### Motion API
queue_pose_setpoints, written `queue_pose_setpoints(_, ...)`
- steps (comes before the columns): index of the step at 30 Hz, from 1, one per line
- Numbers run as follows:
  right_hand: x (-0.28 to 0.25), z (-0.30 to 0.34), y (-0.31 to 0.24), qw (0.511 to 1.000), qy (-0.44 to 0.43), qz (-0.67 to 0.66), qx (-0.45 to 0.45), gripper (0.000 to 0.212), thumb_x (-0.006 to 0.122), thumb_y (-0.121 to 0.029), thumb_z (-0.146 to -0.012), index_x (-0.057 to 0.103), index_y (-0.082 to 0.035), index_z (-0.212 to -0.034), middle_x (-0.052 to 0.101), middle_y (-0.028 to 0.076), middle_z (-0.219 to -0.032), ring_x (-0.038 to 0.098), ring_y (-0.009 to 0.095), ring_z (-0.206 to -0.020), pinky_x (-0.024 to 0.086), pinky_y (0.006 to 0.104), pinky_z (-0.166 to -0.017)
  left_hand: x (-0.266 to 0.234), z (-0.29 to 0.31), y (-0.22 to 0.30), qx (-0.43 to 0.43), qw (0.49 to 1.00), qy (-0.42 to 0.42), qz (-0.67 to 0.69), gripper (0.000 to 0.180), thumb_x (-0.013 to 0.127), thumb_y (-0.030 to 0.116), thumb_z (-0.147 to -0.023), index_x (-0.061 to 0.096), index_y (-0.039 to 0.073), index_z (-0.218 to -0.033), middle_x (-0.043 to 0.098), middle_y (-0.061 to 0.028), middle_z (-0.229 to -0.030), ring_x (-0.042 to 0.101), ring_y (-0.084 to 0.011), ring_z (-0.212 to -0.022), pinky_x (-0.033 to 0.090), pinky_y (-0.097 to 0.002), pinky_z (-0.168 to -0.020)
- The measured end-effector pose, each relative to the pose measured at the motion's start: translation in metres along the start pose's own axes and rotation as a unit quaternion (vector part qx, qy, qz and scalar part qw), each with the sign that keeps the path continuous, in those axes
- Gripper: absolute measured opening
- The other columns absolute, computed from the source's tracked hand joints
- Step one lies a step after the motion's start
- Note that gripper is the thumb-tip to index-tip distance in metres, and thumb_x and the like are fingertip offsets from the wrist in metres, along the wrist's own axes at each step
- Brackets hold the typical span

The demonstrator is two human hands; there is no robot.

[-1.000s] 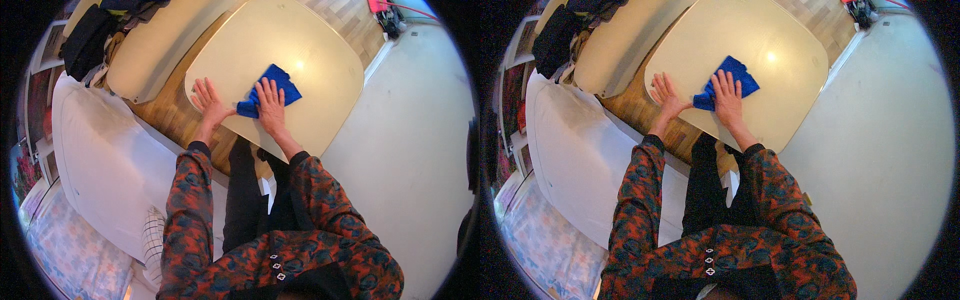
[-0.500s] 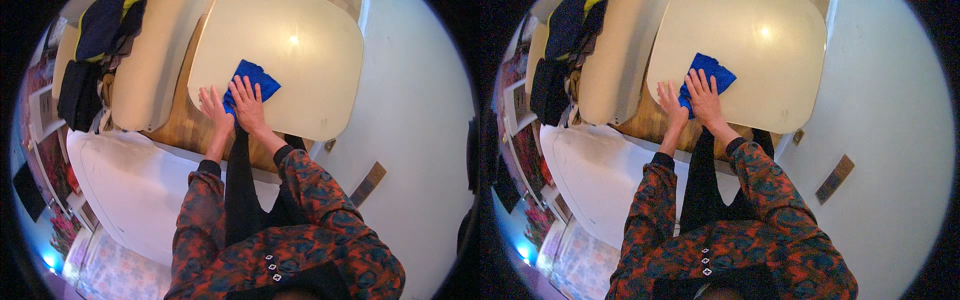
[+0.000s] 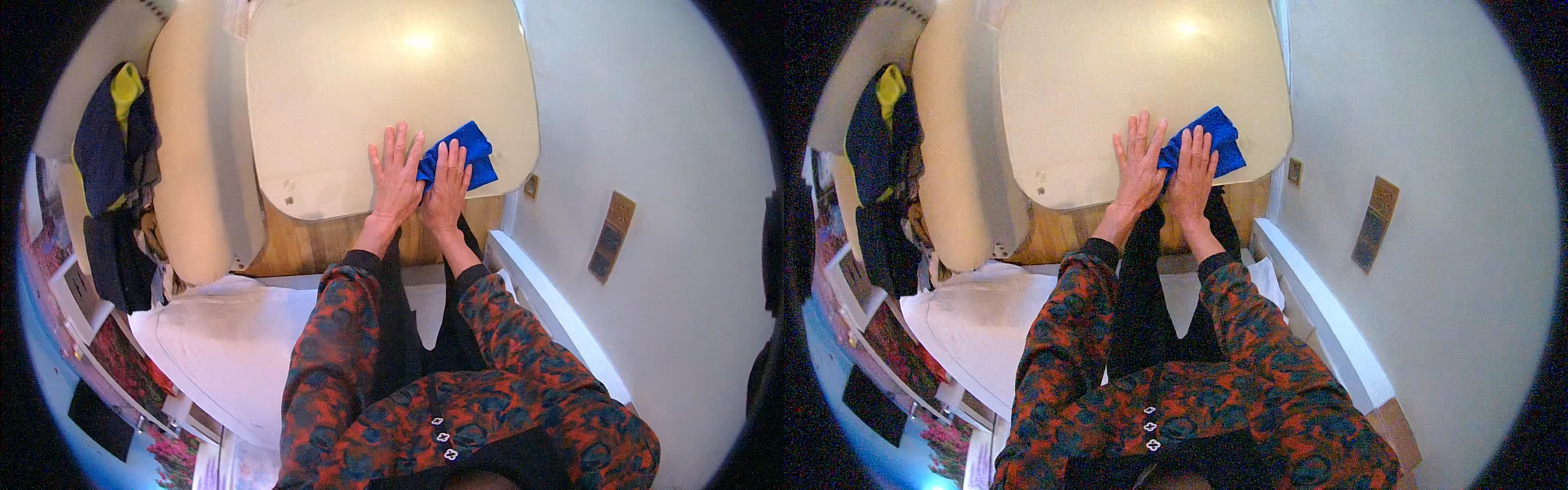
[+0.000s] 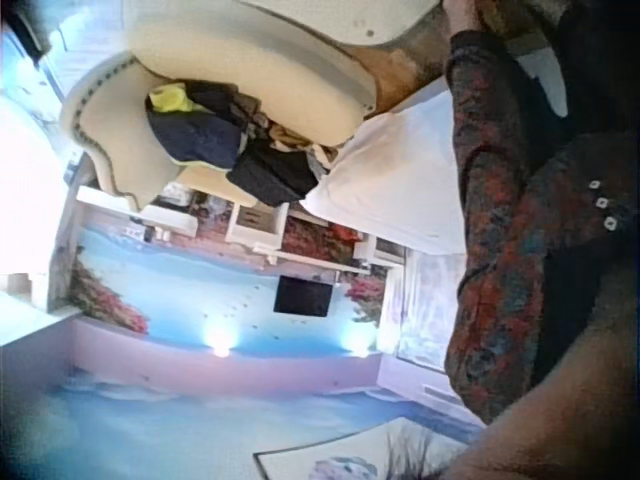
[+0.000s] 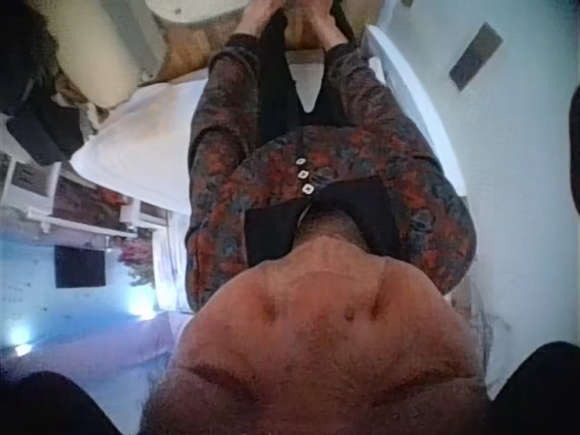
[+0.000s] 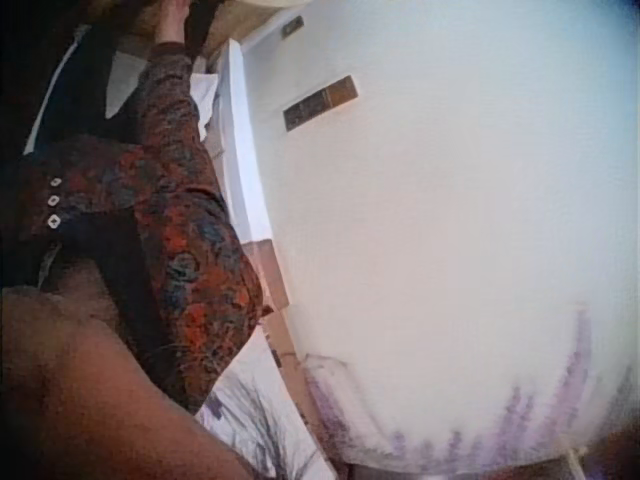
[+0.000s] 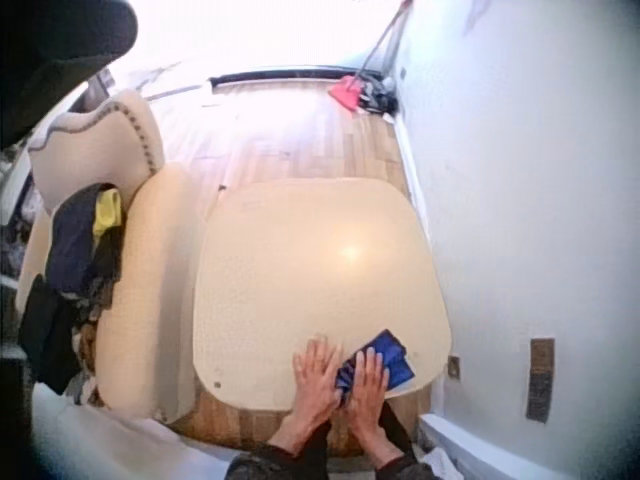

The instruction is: The person folds a black garment on a white surface, then wipes a white chair and a wall with a blue cloth.

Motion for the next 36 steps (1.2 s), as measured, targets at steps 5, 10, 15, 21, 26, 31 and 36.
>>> queue_pose_setpoints(5, -0.019, 0.000, 0.043, 0.996, 0.036, 0.008, 0.079, 0.072, 0.062, -0.014, -0.093, 0.030, -0.007, -0.156, 0.022, 0.017, -0.166, 0.019, 0.038, -0.154, 0.015, 0.0572, -0.121, 0.014, -0.012, 0.014, 0.019, 0.998, -0.024, -0.053, 0.083, 0.066, 0.018, -0.085, 0.030, 0.017, -0.159, 0.004, -0.0199, -0.169, 0.004, -0.0397, -0.156, 0.003, -0.0651, -0.120)
queue_pose_setpoints(10, -0.034, -0.033, 0.081, 0.992, 0.062, 0.032, 0.103, 0.073, 0.062, -0.026, -0.097, 0.027, -0.006, -0.157, 0.020, 0.021, -0.165, 0.016, 0.041, -0.153, 0.015, 0.0604, -0.120, 0.023, -0.029, 0.018, -0.013, 0.997, -0.050, -0.064, 0.096, 0.072, 0.032, -0.083, 0.020, 0.024, -0.163, -0.006, -0.0223, -0.168, -0.008, -0.0410, -0.156, -0.007, -0.0682, -0.117)
queue_pose_setpoints(15, -0.029, -0.045, 0.073, 0.998, 0.045, -0.001, 0.048, 0.070, 0.061, -0.023, -0.096, 0.030, -0.008, -0.157, 0.023, 0.016, -0.166, 0.019, 0.038, -0.153, 0.013, 0.0569, -0.121, 0.029, -0.031, 0.015, -0.025, 0.995, -0.078, -0.052, 0.103, 0.075, 0.038, -0.079, 0.016, 0.028, -0.163, -0.010, -0.0226, -0.168, -0.012, -0.0416, -0.155, -0.011, -0.0681, -0.116)
queue_pose_setpoints(21, -0.047, -0.070, 0.096, 0.999, -0.011, -0.027, -0.031, 0.071, 0.065, -0.020, -0.094, 0.033, -0.014, -0.157, 0.027, 0.010, -0.166, 0.021, 0.033, -0.153, 0.015, 0.0547, -0.121, 0.024, -0.030, 0.016, -0.026, 0.996, -0.067, -0.046, 0.100, 0.072, 0.041, -0.084, 0.016, 0.020, -0.163, -0.008, -0.0232, -0.168, -0.009, -0.0418, -0.155, -0.008, -0.0688, -0.116)
queue_pose_setpoints(26, -0.048, -0.112, 0.113, 0.998, 0.061, -0.021, -0.005, 0.069, 0.064, -0.021, -0.096, 0.034, -0.010, -0.156, 0.026, 0.012, -0.166, 0.021, 0.035, -0.153, 0.015, 0.0555, -0.121, 0.027, -0.061, 0.031, -0.025, 0.999, 0.009, -0.041, 0.096, 0.069, 0.040, -0.088, 0.015, 0.012, -0.163, -0.007, -0.0247, -0.167, -0.008, -0.0432, -0.155, -0.006, -0.0698, -0.115)
queue_pose_setpoints(31, -0.043, -0.133, 0.092, 0.997, 0.030, -0.041, -0.065, 0.073, 0.067, -0.018, -0.091, 0.034, -0.007, -0.155, 0.027, 0.013, -0.165, 0.022, 0.035, -0.153, 0.016, 0.0538, -0.122, 0.045, -0.083, 0.038, -0.064, 0.992, 0.006, -0.109, 0.095, 0.065, 0.042, -0.090, 0.013, 0.010, -0.163, -0.007, -0.0282, -0.166, -0.010, -0.0452, -0.154, -0.010, -0.0708, -0.114)
queue_pose_setpoints(36, -0.050, -0.138, 0.097, 0.985, -0.052, -0.053, -0.158, 0.076, 0.071, -0.019, -0.088, 0.036, -0.011, -0.155, 0.029, 0.012, -0.164, 0.026, 0.031, -0.152, 0.020, 0.0512, -0.121, 0.046, -0.080, 0.032, -0.057, 0.995, -0.006, -0.079, 0.099, 0.066, 0.042, -0.089, 0.010, 0.008, -0.163, -0.009, -0.0304, -0.165, -0.013, -0.0457, -0.154, -0.012, -0.0716, -0.112)
Point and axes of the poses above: each hand's wrist, its own z-axis away from the middle knuckle, its own x-axis out of the palm, y = z × x, the point moved 4 cm from there along -z, towards the middle knuckle
